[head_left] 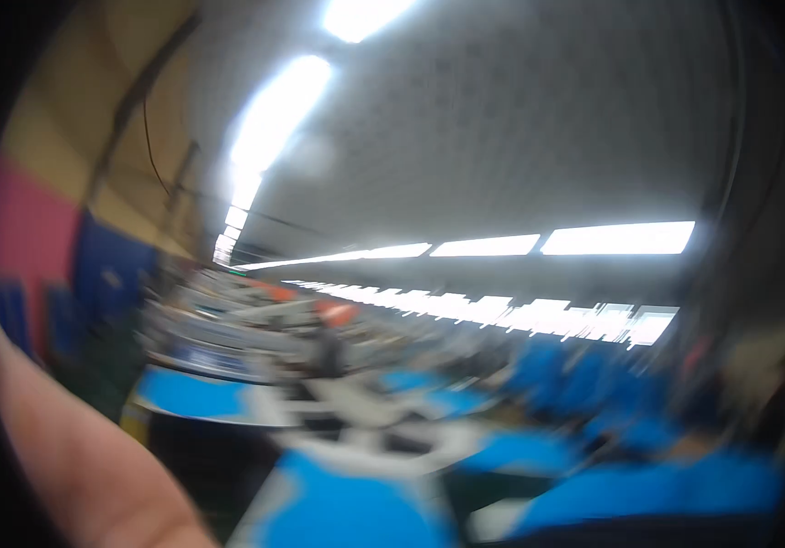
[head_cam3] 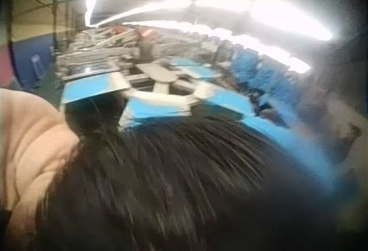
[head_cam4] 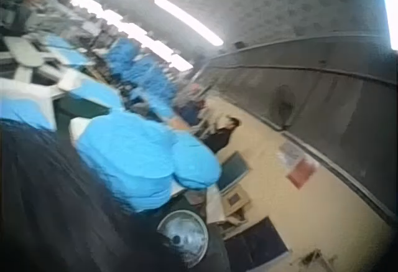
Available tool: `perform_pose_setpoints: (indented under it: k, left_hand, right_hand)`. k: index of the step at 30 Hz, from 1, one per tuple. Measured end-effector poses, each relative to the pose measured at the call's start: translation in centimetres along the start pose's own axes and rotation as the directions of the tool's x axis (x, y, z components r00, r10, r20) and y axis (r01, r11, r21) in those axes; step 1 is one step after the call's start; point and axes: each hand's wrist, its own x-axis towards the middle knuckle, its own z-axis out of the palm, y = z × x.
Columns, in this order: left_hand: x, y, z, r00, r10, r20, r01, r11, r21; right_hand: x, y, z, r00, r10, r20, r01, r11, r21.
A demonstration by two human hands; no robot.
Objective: Operating and monitoring a circular carousel garment printing machine.
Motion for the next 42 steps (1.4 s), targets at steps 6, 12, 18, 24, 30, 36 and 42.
perform_pose_setpoints:
  k: [6, 12, 18, 24, 30, 36, 42]
  left_hand:
    - [-1.8, 1.8, 0.7, 0.849, -0.277, 0.45, 0.309, 0.951, 0.004]
    - [-0.5, 6.2, -1.2, 0.576, -0.422, 0.7, 0.559, 0.828, 0.039]
    - [3.0, 7.4, -2.8, 0.497, -0.401, 0.769, 0.519, 0.848, 0.107]
    - [6.0, 9.3, -3.1, 0.395, -0.426, 0.814, 0.505, 0.841, 0.195]
    - [3.9, 9.9, -2.8, 0.313, -0.438, 0.843, 0.504, 0.829, 0.244]
    - [-1.3, 15.7, -8.0, -0.442, -0.37, 0.817, 0.696, 0.433, 0.573]
    - [-1.5, 27.6, -20.8, -0.745, 0.654, 0.132, 0.24, 0.079, 0.968]
  right_hand:
    - [-34.1, -10.8, 12.8, 0.841, 0.202, 0.501, -0.352, 0.909, 0.224]
    - [-34.6, -13.0, 10.1, 0.722, 0.287, 0.63, -0.574, 0.756, 0.313]
    - [-37.6, -13.3, 9.6, 0.717, 0.297, 0.631, -0.596, 0.73, 0.335]
    - [-38.5, -14.6, 7.8, 0.718, 0.286, 0.634, -0.582, 0.747, 0.322]
    - [-37.2, -14.3, 6.4, 0.734, 0.293, 0.613, -0.562, 0.769, 0.305]
    - [-36.5, -15.2, 6.0, 0.738, 0.225, 0.636, -0.524, 0.784, 0.331]
    - [-35.9, -15.4, 8.4, 0.73, 0.179, 0.66, -0.504, 0.793, 0.342]
